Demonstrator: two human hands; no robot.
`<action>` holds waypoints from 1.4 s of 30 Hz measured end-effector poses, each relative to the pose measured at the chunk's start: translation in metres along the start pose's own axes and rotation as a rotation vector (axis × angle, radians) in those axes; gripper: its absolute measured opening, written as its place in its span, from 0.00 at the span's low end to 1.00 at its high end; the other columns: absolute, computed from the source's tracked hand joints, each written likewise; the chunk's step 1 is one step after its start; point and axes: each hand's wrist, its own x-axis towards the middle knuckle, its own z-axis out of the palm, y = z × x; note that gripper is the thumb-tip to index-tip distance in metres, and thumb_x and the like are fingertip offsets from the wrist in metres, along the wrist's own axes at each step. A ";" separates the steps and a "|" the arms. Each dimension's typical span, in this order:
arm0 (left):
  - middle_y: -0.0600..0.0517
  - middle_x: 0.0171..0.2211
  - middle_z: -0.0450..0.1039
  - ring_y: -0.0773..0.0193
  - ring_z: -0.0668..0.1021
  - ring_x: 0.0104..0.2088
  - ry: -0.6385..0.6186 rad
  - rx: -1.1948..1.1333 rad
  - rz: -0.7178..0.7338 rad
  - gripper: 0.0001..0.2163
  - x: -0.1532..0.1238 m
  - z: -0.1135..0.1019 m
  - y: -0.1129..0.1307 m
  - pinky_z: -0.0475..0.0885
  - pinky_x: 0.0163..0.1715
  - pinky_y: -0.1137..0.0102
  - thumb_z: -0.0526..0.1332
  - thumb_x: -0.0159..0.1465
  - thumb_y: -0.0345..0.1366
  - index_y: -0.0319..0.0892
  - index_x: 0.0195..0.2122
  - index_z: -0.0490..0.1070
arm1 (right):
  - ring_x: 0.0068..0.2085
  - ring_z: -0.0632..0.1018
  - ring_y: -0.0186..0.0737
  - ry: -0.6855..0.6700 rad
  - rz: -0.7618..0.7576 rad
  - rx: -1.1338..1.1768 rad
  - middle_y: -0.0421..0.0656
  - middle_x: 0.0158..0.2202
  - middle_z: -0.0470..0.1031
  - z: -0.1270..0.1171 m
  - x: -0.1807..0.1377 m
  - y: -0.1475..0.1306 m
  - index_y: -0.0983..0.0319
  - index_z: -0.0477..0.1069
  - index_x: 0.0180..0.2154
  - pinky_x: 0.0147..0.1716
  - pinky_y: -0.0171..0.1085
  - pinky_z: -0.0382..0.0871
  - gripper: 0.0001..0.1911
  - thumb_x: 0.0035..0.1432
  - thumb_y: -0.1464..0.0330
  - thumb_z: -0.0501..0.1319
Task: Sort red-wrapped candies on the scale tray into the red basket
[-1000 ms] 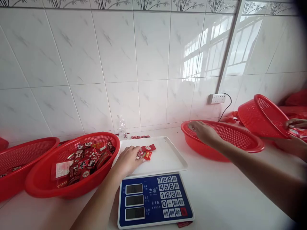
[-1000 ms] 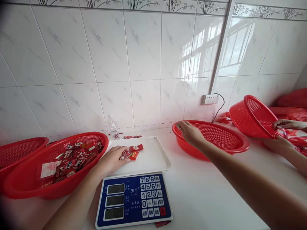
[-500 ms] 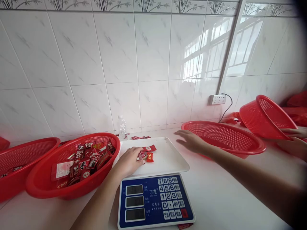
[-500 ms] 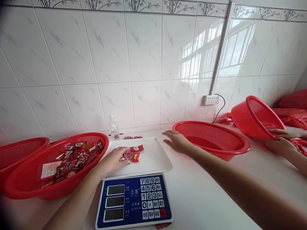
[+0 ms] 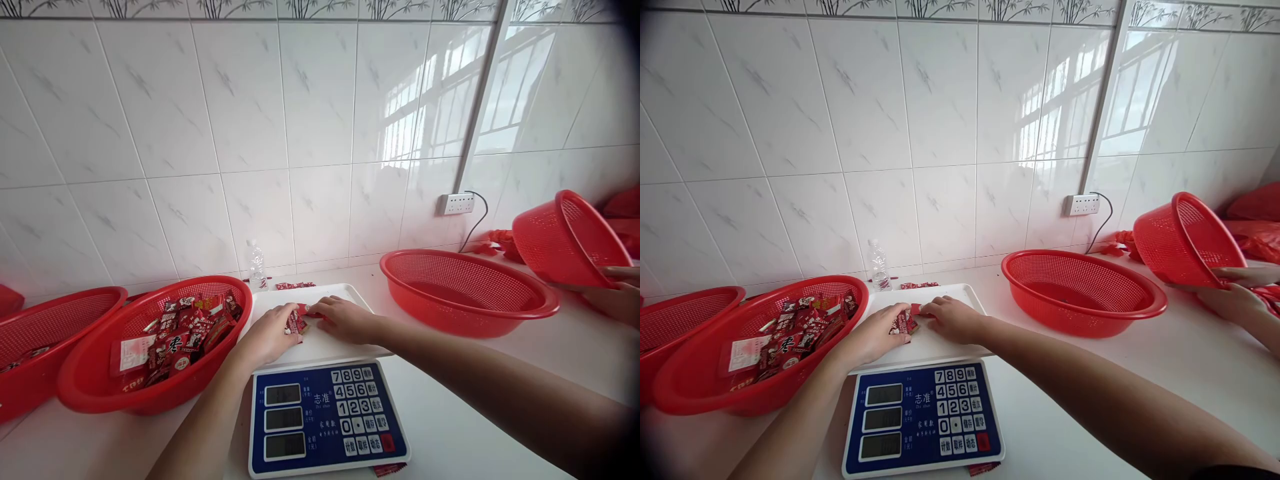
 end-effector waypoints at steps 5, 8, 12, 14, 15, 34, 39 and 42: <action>0.47 0.52 0.70 0.55 0.71 0.52 0.034 0.013 0.006 0.22 0.002 0.002 -0.001 0.65 0.51 0.65 0.62 0.56 0.37 0.45 0.53 0.65 | 0.46 0.74 0.46 0.064 0.096 -0.002 0.47 0.43 0.74 0.002 -0.003 0.011 0.58 0.72 0.48 0.45 0.43 0.67 0.17 0.58 0.73 0.54; 0.47 0.48 0.71 0.55 0.73 0.48 0.050 0.035 -0.004 0.19 0.001 0.002 0.001 0.66 0.47 0.65 0.61 0.58 0.41 0.45 0.51 0.67 | 0.50 0.72 0.46 0.100 0.135 0.006 0.48 0.51 0.71 0.003 0.000 0.011 0.57 0.67 0.54 0.47 0.43 0.66 0.19 0.62 0.68 0.52; 0.47 0.48 0.71 0.54 0.73 0.49 0.064 0.062 -0.030 0.19 0.002 0.002 0.001 0.67 0.46 0.65 0.60 0.58 0.43 0.46 0.50 0.67 | 0.56 0.66 0.50 0.082 0.096 -0.003 0.49 0.54 0.69 0.007 0.010 0.001 0.57 0.62 0.58 0.52 0.46 0.61 0.24 0.64 0.57 0.51; 0.48 0.49 0.70 0.54 0.72 0.50 0.067 0.071 -0.032 0.19 0.003 0.003 0.000 0.66 0.47 0.65 0.61 0.58 0.41 0.47 0.51 0.67 | 0.54 0.68 0.50 0.072 0.070 -0.017 0.49 0.51 0.71 0.010 0.015 -0.004 0.57 0.64 0.56 0.50 0.46 0.61 0.22 0.64 0.58 0.51; 0.48 0.50 0.70 0.54 0.72 0.50 0.070 0.080 -0.037 0.19 0.003 0.003 -0.001 0.65 0.48 0.65 0.61 0.58 0.40 0.47 0.51 0.66 | 0.52 0.70 0.50 0.069 0.062 -0.025 0.49 0.49 0.72 0.011 0.017 -0.006 0.57 0.65 0.55 0.49 0.45 0.62 0.21 0.64 0.59 0.52; 0.48 0.52 0.69 0.55 0.70 0.52 0.087 0.078 -0.022 0.21 0.003 0.005 -0.007 0.64 0.50 0.66 0.61 0.56 0.36 0.44 0.52 0.66 | 0.34 0.76 0.41 0.344 0.359 -0.196 0.45 0.41 0.75 -0.057 -0.030 0.068 0.60 0.69 0.42 0.27 0.35 0.64 0.12 0.59 0.65 0.53; 0.46 0.57 0.66 0.53 0.68 0.55 0.072 0.073 -0.044 0.25 0.002 0.004 -0.004 0.62 0.53 0.64 0.60 0.58 0.37 0.43 0.57 0.63 | 0.34 0.75 0.43 0.403 0.595 -0.320 0.52 0.45 0.72 -0.089 -0.075 0.128 0.64 0.68 0.46 0.25 0.37 0.67 0.14 0.64 0.65 0.50; 0.44 0.59 0.64 0.52 0.67 0.57 0.060 0.061 -0.076 0.29 0.002 0.003 -0.002 0.62 0.53 0.64 0.60 0.58 0.38 0.41 0.61 0.59 | 0.40 0.76 0.41 0.382 0.714 -0.321 0.48 0.48 0.71 -0.089 -0.094 0.152 0.64 0.66 0.50 0.36 0.42 0.72 0.15 0.64 0.64 0.56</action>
